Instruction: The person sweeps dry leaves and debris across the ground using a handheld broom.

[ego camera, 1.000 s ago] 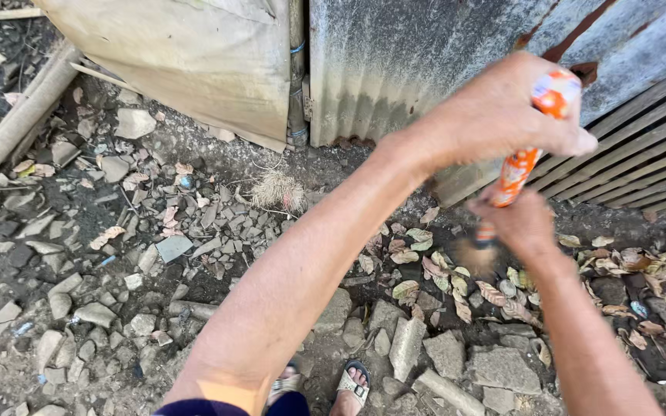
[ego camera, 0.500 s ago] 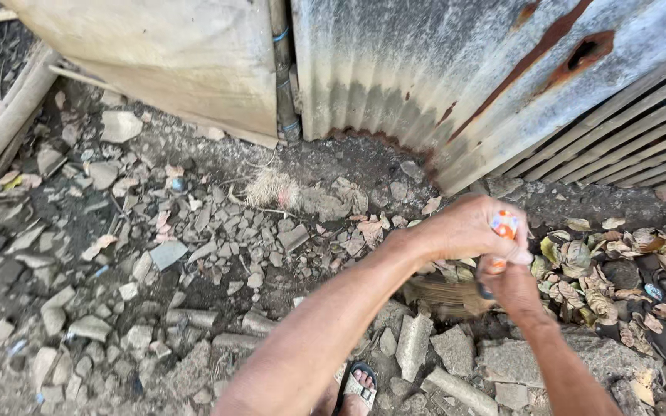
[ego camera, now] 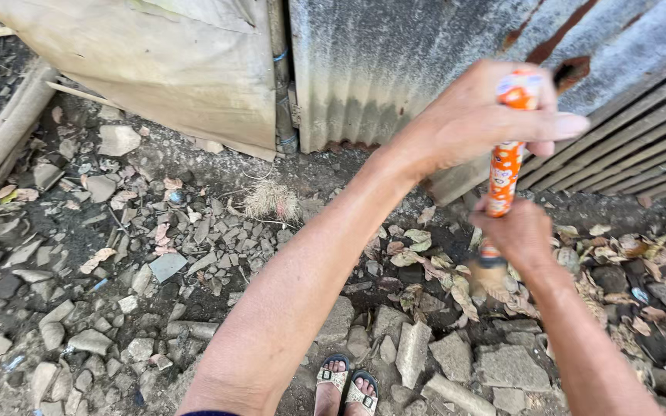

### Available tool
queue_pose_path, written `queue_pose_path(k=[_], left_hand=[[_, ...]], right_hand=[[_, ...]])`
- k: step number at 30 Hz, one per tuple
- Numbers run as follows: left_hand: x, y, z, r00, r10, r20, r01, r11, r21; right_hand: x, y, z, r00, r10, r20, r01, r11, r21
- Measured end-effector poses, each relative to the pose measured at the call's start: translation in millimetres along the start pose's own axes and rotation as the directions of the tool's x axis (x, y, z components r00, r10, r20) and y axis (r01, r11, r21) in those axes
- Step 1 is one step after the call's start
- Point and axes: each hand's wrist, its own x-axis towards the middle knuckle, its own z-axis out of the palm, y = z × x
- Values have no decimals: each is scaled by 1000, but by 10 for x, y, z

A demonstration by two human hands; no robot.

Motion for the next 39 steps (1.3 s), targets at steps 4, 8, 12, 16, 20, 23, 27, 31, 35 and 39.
queue_pose_path(k=[4,8,12,16,20,23,27,31,35,39], left_hand=[[99,152,145,988,-69,138,27,958,286],[-330,-288,499,930,-320,181,151,782,605],[-870,-838,509,834,-459,306,212,779,590],[-980,-1076,345,820,-464,334,424,886,189],[-748,-1042,14,930,-306,206,332,937,-109],[-601,-855,-90,972,-195,128,228,914,-336],[-235,-443,-190,989,-52,139,96,938,-333],[14,-45,-101,989,6,149,0,999,-43],[140,-24,149,916,-285,283,181,922,342],[-326,-447,453,770,-487,412,232,815,530]], right_hand=[[86,-299,898,963,-170,211,4,787,617],[134,-143,1841,941,-126,314,-86,809,582],[139,546,2187,965,4,264,-98,934,344],[158,1148,1863,970,237,57,-210,931,-300],[186,1189,882,982,82,-167,-128,950,-284],[182,928,309,960,-47,-277,-82,895,-439],[160,300,-32,945,-94,-312,-44,912,-408],[53,-217,191,991,131,-13,-127,980,154],[11,-484,973,982,17,189,-135,760,636],[-46,-394,1893,964,-8,265,-150,807,572]])
